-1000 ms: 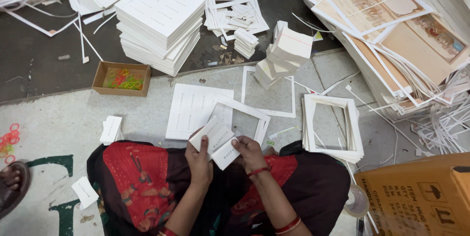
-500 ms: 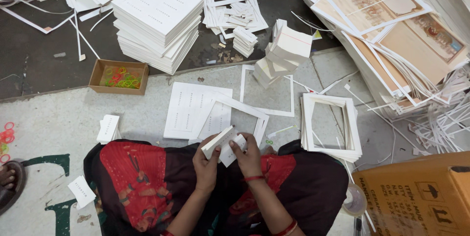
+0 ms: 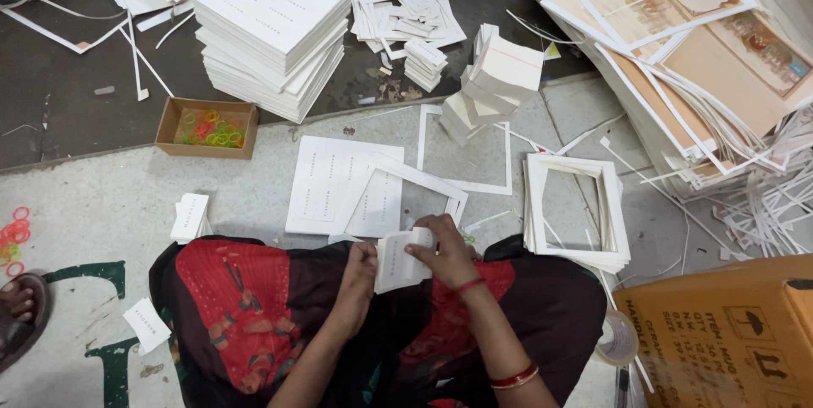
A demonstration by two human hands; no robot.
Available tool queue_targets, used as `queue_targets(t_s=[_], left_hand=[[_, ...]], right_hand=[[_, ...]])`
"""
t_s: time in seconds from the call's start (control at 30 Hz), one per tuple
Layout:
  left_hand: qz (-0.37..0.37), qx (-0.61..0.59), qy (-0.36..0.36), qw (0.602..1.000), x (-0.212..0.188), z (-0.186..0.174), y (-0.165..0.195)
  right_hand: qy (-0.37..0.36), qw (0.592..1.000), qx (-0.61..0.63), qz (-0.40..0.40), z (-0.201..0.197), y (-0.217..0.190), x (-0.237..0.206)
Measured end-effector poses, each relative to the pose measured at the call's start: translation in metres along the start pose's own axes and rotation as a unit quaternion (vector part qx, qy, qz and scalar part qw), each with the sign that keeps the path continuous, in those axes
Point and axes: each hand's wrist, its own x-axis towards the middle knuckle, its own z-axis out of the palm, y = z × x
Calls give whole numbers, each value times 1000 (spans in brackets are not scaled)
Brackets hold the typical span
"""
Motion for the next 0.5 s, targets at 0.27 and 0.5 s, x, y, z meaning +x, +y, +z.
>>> queue_targets(t_s=[0.27,0.5], left_hand=[[-13,102,86,991,-2,27,4],[21,265,81,961,2,27,20]], right_hand=[[-12,993,46,-104,10,-19,-10],[17,990,134,-34,43,-23,-35]])
